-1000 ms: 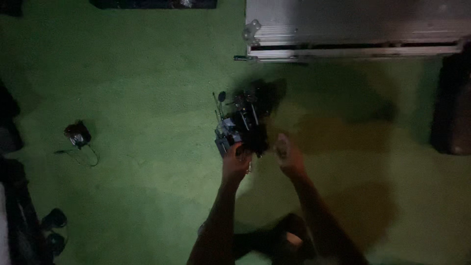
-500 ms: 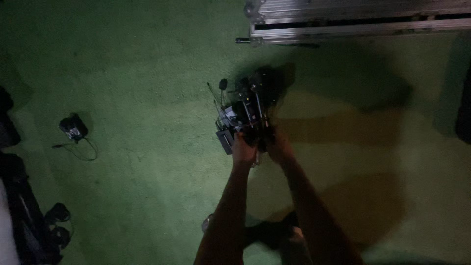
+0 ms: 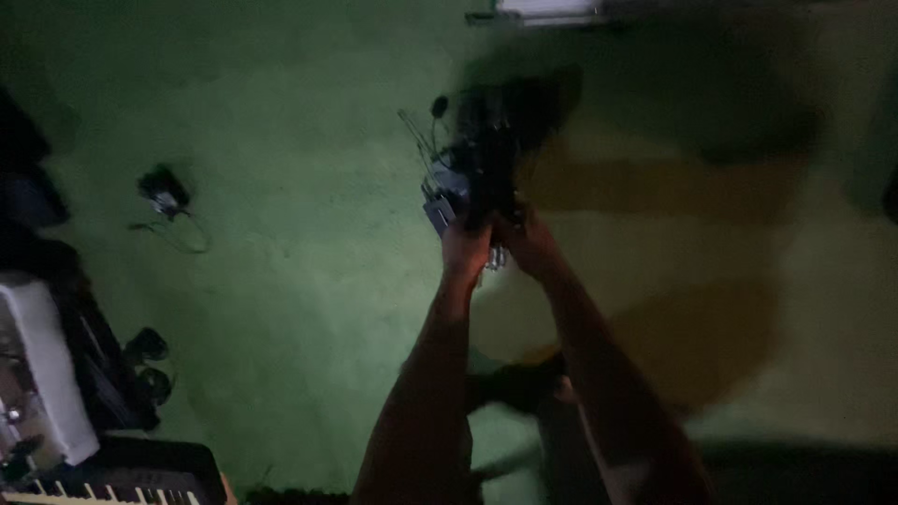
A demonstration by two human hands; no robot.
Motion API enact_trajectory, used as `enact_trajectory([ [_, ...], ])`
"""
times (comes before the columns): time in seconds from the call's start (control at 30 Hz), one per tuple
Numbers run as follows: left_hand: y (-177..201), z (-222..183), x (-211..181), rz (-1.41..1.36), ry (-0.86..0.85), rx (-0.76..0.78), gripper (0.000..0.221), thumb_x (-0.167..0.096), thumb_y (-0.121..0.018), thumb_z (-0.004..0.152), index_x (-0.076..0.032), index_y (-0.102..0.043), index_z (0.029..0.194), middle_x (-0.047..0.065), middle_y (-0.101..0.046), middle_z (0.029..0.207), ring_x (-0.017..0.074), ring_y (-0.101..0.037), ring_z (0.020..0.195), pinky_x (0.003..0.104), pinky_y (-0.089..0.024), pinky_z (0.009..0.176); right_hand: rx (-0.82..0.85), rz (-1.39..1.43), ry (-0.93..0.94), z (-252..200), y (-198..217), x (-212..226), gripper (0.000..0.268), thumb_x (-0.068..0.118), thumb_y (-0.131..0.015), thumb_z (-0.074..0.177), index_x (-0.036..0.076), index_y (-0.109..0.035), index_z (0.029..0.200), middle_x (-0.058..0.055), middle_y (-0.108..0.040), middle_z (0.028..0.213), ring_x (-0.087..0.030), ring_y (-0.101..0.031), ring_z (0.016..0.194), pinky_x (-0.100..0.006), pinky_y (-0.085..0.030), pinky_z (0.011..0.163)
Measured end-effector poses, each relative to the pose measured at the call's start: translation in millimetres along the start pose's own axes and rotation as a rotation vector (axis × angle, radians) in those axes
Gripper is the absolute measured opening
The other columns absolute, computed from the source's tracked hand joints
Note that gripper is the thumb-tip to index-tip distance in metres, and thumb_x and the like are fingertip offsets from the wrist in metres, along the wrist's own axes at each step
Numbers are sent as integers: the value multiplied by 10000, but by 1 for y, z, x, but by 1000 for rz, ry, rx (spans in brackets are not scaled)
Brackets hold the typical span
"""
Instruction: The person places small cylindrical components, two wireless microphones, and two bodypack transmitters into a padded equipment case.
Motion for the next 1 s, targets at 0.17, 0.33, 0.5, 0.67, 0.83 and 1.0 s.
enact_trajectory([
  [0.17,41,-40,-42,-151,122,24,519,-548,-615,921,-72,-724,1098,141,-749,915,321,-721,826,473,-553,704,-7,2,-185,-41,-6,45,462,319,-526,1046,14,-523,1392,-115,-741,1041,-179,-714,876,-344,-586,791],
  [0.33,92,-99,-78,-305,220,92,533,-516,-641,927,-7,-750,1043,156,-746,800,248,-710,669,409,-551,632,20,32,-123,-92,-24,87,437,256,-561,1025,7,-548,1385,-152,-730,1054,-198,-702,886,-378,-578,789],
  [0.5,149,-177,-133,-600,184,102,433,-400,-644,964,3,-712,1108,89,-767,841,166,-718,708,339,-559,639,63,174,-49,-173,-29,158,468,305,-524,1049,51,-497,1442,-113,-709,1094,-181,-692,933,-350,-595,841],
  [0.67,225,-280,-213,-770,142,152,383,-349,-630,1000,10,-689,1119,78,-734,866,147,-671,754,321,-543,696,-14,48,-92,-264,-35,238,505,296,-538,1054,48,-529,1494,-127,-698,1133,-228,-683,995,-369,-572,859],
  [0.83,322,-402,-294,-688,6,211,375,-382,-613,985,-29,-683,1091,48,-736,858,121,-673,771,295,-540,721,-39,-413,379,-383,-33,346,559,347,-540,1056,107,-420,1548,-156,-600,1378,-269,-592,1248,-327,-506,976],
  [1.0,394,-500,-347,-942,-84,252,325,-288,-688,1000,21,-699,1101,45,-678,835,134,-601,736,301,-478,673,-58,-90,-209,-484,-41,427,579,286,-554,1028,83,-426,1554,-154,-680,1276,-243,-664,1139,-365,-540,940],
])
Point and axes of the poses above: each hand's wrist, its own z-axis towards the middle knuckle, its own y-axis out of the back of the hand, x = y × z, the point moved 3 cm from there along z, towards the middle knuckle
